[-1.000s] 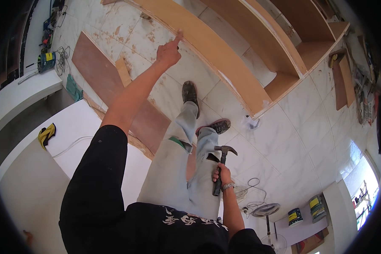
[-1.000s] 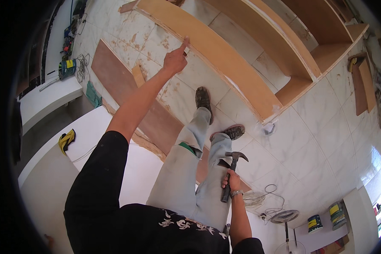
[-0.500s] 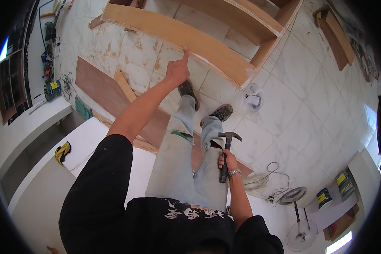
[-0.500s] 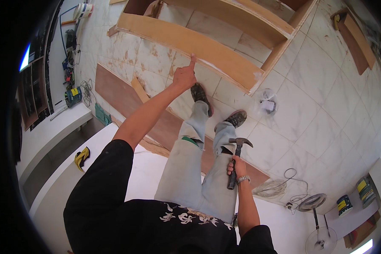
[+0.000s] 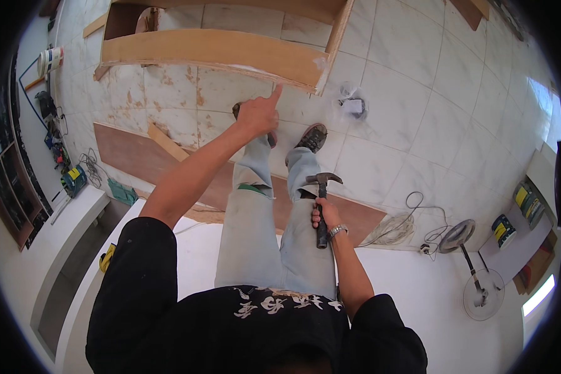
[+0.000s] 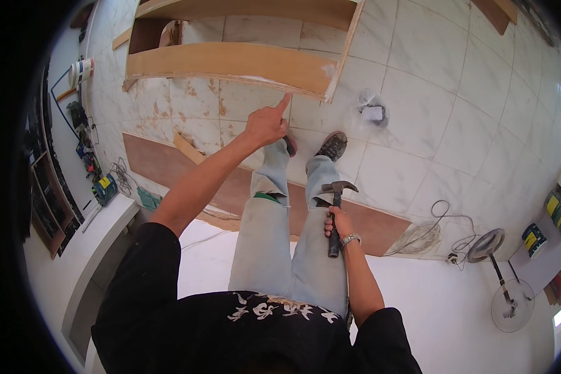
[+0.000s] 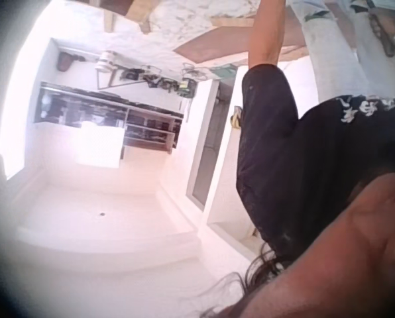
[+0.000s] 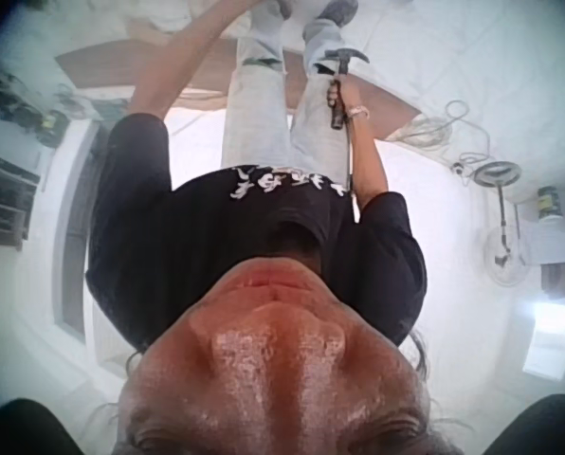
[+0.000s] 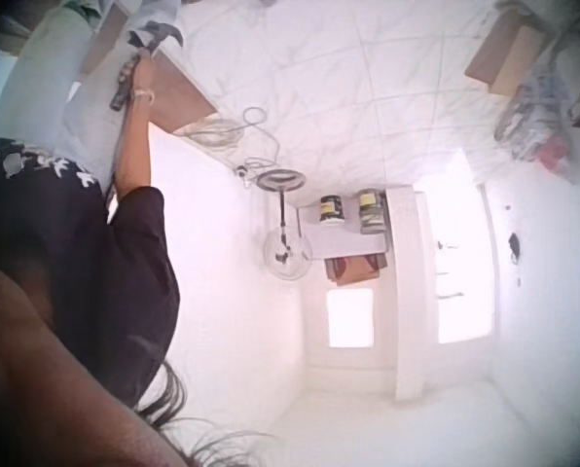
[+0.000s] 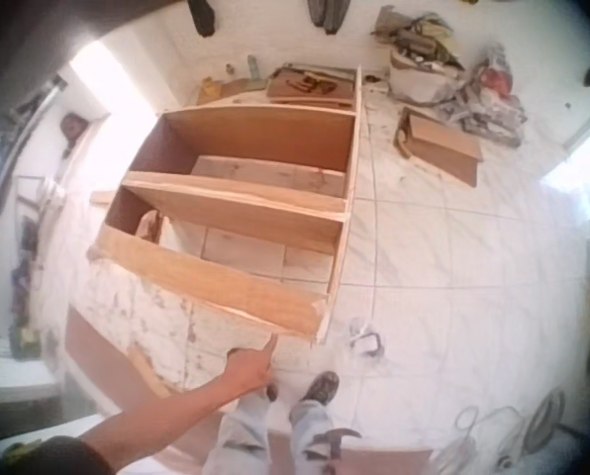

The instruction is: The person hammers nails into wooden planks to assemble a wooden shelf using a hammer. The person then fits wooden boards onto the shelf frame and handles a packet of wood glue with a wooden stick.

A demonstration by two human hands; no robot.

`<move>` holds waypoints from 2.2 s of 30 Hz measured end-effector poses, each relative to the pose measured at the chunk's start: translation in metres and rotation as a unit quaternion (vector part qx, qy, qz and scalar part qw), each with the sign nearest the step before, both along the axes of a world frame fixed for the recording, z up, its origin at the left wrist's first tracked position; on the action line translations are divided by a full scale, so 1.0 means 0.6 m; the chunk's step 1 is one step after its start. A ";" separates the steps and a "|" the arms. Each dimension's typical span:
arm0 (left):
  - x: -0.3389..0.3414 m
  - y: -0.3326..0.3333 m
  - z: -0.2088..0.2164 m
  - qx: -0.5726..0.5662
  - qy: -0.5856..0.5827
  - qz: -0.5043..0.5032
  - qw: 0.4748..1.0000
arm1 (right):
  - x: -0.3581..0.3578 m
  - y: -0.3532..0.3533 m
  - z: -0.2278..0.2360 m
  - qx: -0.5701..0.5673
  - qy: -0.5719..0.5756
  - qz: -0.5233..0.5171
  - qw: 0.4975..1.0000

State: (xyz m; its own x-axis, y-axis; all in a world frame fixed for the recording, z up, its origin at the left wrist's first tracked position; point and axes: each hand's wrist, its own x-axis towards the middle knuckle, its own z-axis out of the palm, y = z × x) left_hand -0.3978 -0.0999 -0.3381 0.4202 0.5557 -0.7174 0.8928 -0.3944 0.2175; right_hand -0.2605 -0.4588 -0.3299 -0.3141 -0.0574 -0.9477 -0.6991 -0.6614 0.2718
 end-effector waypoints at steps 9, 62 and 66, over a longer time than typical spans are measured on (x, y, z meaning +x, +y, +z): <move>0.064 -0.011 -0.028 0.011 0.035 0.071 0.997 | -0.024 0.000 -0.010 0.016 -0.022 0.003 1.000; 0.207 -0.584 0.024 -0.260 -0.067 0.243 0.932 | 0.332 0.071 0.063 0.031 -0.031 -0.053 0.998; 0.299 -0.575 0.060 -0.267 -0.057 0.374 0.886 | 0.385 0.039 0.065 0.000 -0.041 -0.111 0.993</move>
